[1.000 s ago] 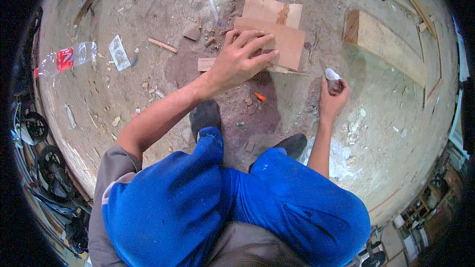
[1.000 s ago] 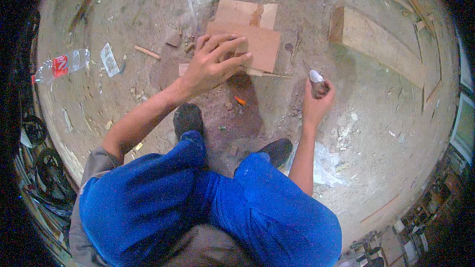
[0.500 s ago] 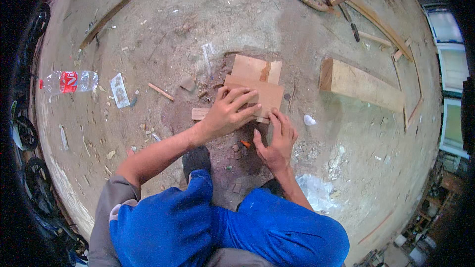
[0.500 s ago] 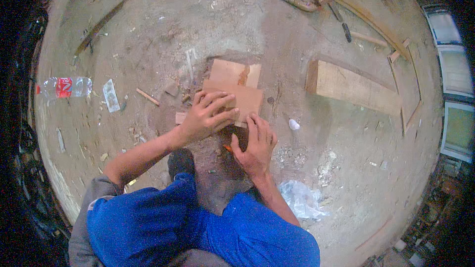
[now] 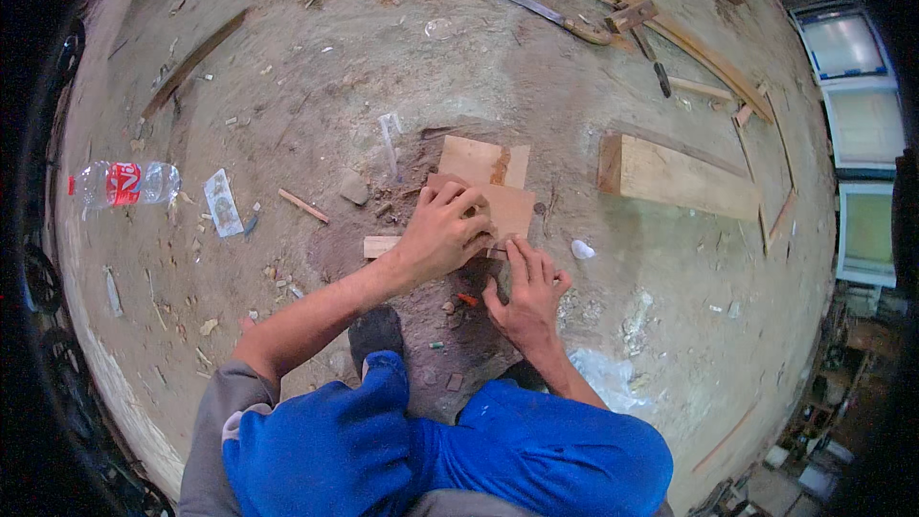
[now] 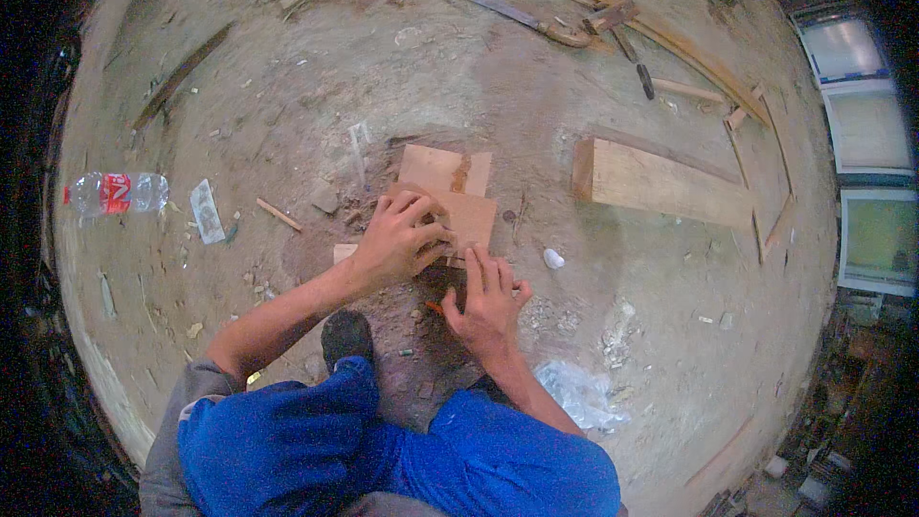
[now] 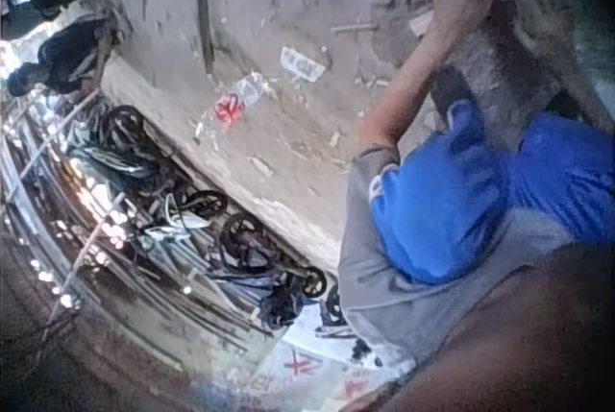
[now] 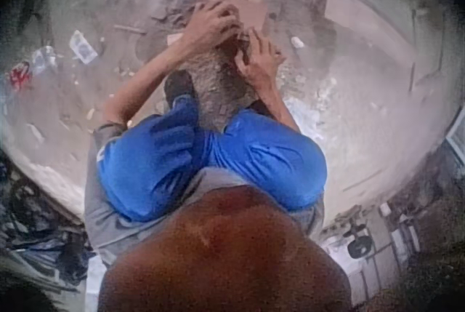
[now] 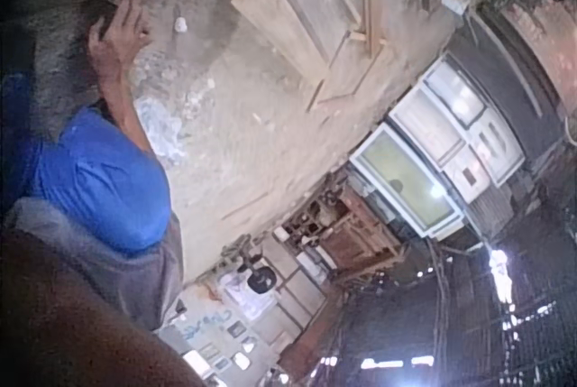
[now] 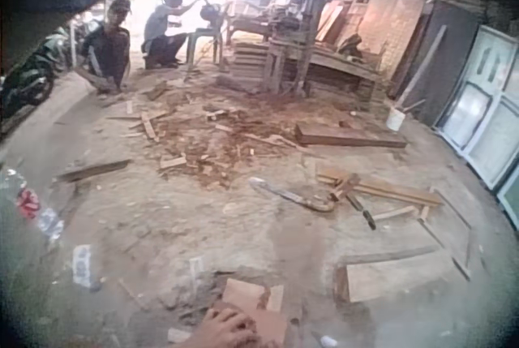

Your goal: The person assembles a small wooden box by hand. They apply glue to the edges of wooden slats and press them together to form the sides of a box.

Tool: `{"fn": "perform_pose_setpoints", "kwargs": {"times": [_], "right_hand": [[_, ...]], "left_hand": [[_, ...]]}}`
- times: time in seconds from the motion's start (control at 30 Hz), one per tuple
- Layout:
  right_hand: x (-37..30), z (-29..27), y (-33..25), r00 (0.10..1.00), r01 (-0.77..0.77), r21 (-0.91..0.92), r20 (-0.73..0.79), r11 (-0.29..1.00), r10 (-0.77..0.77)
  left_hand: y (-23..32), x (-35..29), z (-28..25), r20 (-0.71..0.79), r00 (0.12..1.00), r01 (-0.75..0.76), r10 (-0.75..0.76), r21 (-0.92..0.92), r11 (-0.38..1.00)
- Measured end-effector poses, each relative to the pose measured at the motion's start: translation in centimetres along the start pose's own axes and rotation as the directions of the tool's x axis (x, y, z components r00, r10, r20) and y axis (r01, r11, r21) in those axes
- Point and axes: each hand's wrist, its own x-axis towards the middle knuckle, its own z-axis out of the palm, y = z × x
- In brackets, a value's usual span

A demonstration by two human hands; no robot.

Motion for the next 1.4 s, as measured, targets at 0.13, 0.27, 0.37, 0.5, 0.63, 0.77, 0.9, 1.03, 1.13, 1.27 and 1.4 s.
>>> {"fn": "perform_pose_setpoints", "kwargs": {"times": [0.13, 0.27, 0.37, 0.5, 0.63, 0.77, 0.9, 1.03, 1.13, 1.27, 1.4], "right_hand": [[-0.2, -0.3, -0.7, 0.994, -0.003, 0.034, 0.111, 0.999, 0.0], [0.3, -1.4, -1.7, 0.976, -0.015, 0.004, 0.217, 1.0, 0.014], [0.6, -1.8, -1.3, 0.945, -0.118, -0.006, 0.306, 0.993, 0.114], [-0.1, -3.9, 2.0, 0.986, -0.151, 0.159, 0.098, 0.976, 0.136], [-7.1, -10.5, 8.7, 0.855, -0.5, 0.009, -0.158, 0.866, 0.495], [-19.3, -16.5, 12.2, 0.513, -0.858, -0.048, -0.141, 0.511, 0.847], [-25.3, -10.6, 11.4, 0.479, -0.878, 0.188, 0.357, 0.44, 0.802], [-24.2, -6.7, 12.4, 0.604, -0.767, 0.232, -0.058, 0.599, 0.795], [-21.1, -8.7, 12.7, 0.72, -0.662, 0.078, -0.208, 0.745, 0.662], [-24.2, -7.4, 15.1, 0.63, -0.765, 0.167, 0.392, 0.622, 0.67], [-22.3, -5.5, 13.9, 0.404, -0.914, 0.224, 0.439, 0.337, 0.802]], "left_hand": [[0.7, -0.4, -0.3, 0.015, 0.999, 0.05, -0.052, 0.069, 0.996], [1.6, -0.3, -0.2, -0.012, 0.997, 0.071, -0.07, 0.159, 0.985], [1.9, 0.7, 0.0, 0.003, 1.0, 0.024, -0.025, 0.161, 0.987], [1.7, 1.4, 0.0, 0.005, 0.999, 0.031, -0.032, 0.147, 0.989], [2.1, 2.0, -0.7, 0.097, 0.994, 0.05, -0.055, 0.061, 0.997], [2.5, 3.0, -1.3, 0.128, 0.991, -0.049, 0.041, 0.062, 0.997], [3.5, 4.2, -1.4, 0.223, 0.975, -0.054, 0.022, 0.142, 0.988], [3.4, 4.9, -0.3, 0.294, 0.956, -0.052, 0.017, 0.11, 0.993], [3.7, 5.0, -0.6, 0.243, 0.97, -0.041, -0.004, 0.182, 0.982], [3.4, 4.8, -0.1, 0.223, 0.975, -0.019, -0.018, 0.162, 0.987], [3.2, 4.7, -1.1, 0.226, 0.974, -0.006, -0.033, 0.17, 0.985]]}}
